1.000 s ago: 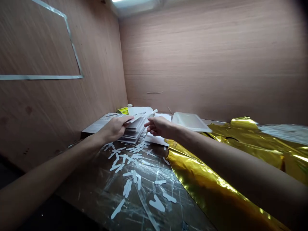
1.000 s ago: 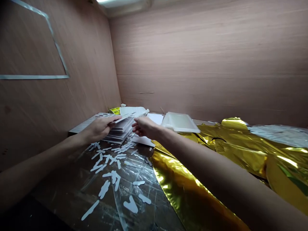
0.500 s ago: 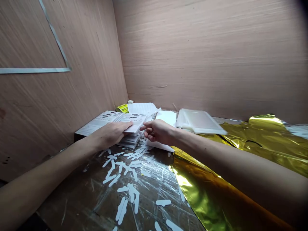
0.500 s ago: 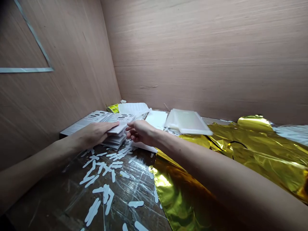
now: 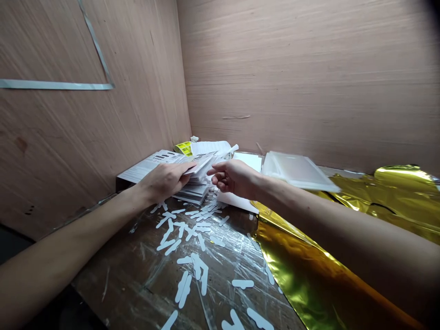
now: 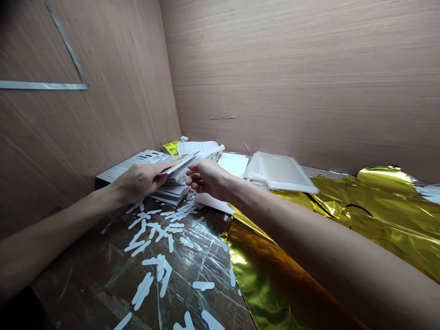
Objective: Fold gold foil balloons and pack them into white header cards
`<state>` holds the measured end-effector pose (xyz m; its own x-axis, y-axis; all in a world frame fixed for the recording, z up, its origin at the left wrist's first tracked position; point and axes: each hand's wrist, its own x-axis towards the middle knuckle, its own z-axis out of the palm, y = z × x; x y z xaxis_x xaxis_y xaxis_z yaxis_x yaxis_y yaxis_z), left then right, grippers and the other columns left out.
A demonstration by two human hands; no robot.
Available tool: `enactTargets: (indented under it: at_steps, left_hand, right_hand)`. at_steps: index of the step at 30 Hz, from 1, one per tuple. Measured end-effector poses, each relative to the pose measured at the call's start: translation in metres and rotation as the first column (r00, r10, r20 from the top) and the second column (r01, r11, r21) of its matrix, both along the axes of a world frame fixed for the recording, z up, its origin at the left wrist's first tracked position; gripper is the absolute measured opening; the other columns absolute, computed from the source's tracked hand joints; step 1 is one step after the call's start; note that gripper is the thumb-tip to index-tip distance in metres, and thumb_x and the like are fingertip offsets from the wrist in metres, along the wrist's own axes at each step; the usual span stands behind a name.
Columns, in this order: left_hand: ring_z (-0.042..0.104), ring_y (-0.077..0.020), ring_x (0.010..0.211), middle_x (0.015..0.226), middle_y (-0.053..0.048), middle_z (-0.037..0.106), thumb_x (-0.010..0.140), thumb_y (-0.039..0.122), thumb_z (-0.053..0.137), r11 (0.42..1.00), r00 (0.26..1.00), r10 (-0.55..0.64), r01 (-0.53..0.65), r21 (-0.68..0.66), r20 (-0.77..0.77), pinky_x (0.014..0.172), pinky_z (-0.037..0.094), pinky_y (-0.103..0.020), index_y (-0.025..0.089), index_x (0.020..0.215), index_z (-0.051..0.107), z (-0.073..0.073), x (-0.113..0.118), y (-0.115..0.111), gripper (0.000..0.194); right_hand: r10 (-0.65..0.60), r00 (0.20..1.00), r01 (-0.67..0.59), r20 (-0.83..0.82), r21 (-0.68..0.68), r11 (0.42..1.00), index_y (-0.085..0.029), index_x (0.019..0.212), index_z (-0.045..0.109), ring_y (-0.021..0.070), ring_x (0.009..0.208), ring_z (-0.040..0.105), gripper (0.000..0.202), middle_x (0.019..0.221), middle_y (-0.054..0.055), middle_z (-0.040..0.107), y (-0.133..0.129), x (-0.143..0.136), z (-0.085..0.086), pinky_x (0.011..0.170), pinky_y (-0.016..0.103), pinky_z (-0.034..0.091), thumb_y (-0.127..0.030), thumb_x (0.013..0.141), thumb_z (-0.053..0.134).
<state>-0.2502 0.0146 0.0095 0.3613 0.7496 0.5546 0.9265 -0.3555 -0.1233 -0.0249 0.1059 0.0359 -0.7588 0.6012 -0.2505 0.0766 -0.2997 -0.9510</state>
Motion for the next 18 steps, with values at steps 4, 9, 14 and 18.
enactTargets:
  at_steps: [4,9,14,18]
  left_hand:
    - [0.072,-0.0271,0.108,0.125,-0.008,0.074,0.094,0.042,0.054,0.998,0.972,0.022,-0.006,-0.068,0.236,0.099,0.054,-0.037,0.018,0.130,0.068,0.010,0.007,-0.010,0.045]
    - [0.072,-0.0273,0.103,0.127,-0.005,0.073,0.081,0.055,0.069,0.986,0.941,0.167,-0.157,-0.056,0.296,0.098,0.054,-0.037,0.023,0.132,0.066,0.015,0.011,-0.015,0.060]
    - [0.072,-0.0247,0.103,0.121,-0.003,0.076,0.090,0.043,0.059,0.970,0.928,0.241,-0.239,-0.041,0.283,0.096,0.052,-0.032,0.021,0.125,0.071,0.012,0.009,-0.012,0.043]
    - [0.071,-0.0249,0.103,0.122,-0.004,0.076,0.086,0.041,0.063,0.980,0.958,0.187,-0.166,-0.111,0.217,0.095,0.051,-0.032,0.020,0.129,0.070,0.009,0.007,-0.009,0.049]
  right_hand:
    - [0.049,0.998,-0.049,-0.028,0.019,0.999,-0.011,0.094,0.063,0.0093,0.048,0.049,0.016,0.061,0.002,0.061,-0.002,-0.004,0.014,0.046,0.018,0.039,-0.016,0.099,0.048]
    - [0.139,0.988,-0.134,-0.065,0.074,0.988,-0.013,0.089,0.064,0.0097,0.050,0.048,0.014,0.062,0.002,0.061,-0.002,-0.009,0.021,0.046,0.018,0.039,-0.014,0.096,0.052]
    - [0.032,0.999,-0.026,-0.018,0.292,0.956,-0.014,0.086,0.065,0.0102,0.050,0.048,0.014,0.062,0.003,0.061,-0.005,-0.009,0.024,0.044,0.020,0.036,-0.015,0.094,0.054]
    - [0.121,0.975,-0.217,0.184,0.700,0.680,-0.014,0.077,0.070,0.0129,0.054,0.057,0.018,0.067,0.006,0.068,-0.025,0.047,0.046,0.048,0.023,0.041,-0.017,0.092,0.061]
